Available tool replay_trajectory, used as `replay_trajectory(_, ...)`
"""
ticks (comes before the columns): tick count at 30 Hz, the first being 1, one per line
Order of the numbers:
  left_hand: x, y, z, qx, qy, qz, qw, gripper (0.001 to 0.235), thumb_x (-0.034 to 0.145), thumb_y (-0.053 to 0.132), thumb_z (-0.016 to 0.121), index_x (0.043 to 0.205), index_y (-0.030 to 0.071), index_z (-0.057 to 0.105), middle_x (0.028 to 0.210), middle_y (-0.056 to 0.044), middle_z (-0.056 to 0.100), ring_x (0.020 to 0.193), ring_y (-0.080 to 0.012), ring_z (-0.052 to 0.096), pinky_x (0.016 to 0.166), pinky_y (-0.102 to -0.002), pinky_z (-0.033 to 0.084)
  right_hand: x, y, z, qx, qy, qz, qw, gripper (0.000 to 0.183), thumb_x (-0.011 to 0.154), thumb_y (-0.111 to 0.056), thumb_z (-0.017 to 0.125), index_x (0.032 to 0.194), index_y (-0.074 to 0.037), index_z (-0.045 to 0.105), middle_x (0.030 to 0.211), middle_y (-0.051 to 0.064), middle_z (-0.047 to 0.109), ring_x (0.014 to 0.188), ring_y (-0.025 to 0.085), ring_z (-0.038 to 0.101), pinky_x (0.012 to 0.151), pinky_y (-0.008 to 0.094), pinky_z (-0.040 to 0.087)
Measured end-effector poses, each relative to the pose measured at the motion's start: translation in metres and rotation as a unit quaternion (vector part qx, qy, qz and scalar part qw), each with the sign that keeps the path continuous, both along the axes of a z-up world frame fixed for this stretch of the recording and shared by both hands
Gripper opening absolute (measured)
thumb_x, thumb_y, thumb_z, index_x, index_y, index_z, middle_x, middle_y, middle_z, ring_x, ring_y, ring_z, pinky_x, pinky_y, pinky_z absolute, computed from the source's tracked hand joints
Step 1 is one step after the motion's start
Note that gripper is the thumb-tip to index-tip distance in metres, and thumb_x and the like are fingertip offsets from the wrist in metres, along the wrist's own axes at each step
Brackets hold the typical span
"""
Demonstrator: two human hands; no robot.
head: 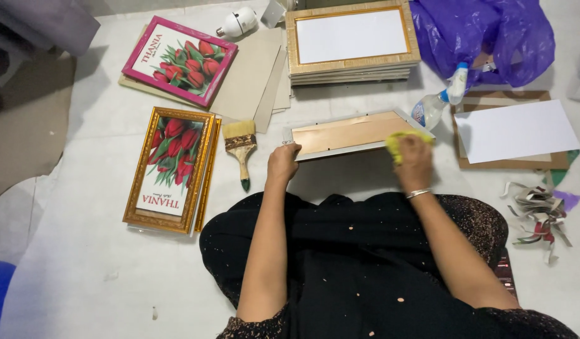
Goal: Cleaning a picture frame using a brush and a cloth
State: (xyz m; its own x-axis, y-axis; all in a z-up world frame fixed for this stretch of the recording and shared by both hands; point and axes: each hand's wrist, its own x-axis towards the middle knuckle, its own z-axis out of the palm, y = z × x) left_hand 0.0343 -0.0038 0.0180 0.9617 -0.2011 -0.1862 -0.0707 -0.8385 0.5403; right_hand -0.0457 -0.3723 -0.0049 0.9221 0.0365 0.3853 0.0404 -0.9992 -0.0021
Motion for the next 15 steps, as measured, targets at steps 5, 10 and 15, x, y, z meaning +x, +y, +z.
replay_trajectory(5,0.000,0.002,-0.006,0.014,-0.003,0.000,1.000,0.049,0.079,0.003,0.070,0.122,0.027,0.073,0.112,-0.007,0.075,0.110,-0.0350,0.070,0.097,-0.051,0.057,0.005,-0.048,-0.006,0.036,-0.032,-0.022,0.999,0.080,0.057,0.000,0.093,0.128,-0.019,0.061,0.133,0.003,0.051,0.115,0.034,0.056,0.095,0.048,0.053)
replay_trajectory(10,-0.034,-0.027,0.026,0.098,-0.180,-0.011,0.979,0.027,0.090,0.001,0.060,0.111,0.011,0.074,0.114,-0.016,0.072,0.115,-0.0395,0.066,0.097,-0.056,0.051,0.014,-0.057,-0.046,0.011,-0.072,-0.043,0.996,0.055,0.068,-0.009,0.084,0.118,-0.024,0.068,0.117,-0.004,0.061,0.103,0.024,0.060,0.092,0.038,0.051)
replay_trajectory(15,-0.079,-0.106,0.018,0.208,-0.374,-0.007,0.904,0.025,0.093,0.026,0.070,0.117,0.021,0.071,0.101,-0.013,0.070,0.092,-0.0299,0.069,0.072,-0.042,0.058,-0.003,-0.048,-0.048,0.027,-0.073,-0.034,0.996,0.055,0.065,-0.008,0.079,0.117,-0.022,0.068,0.117,-0.003,0.061,0.101,0.025,0.059,0.091,0.038,0.051)
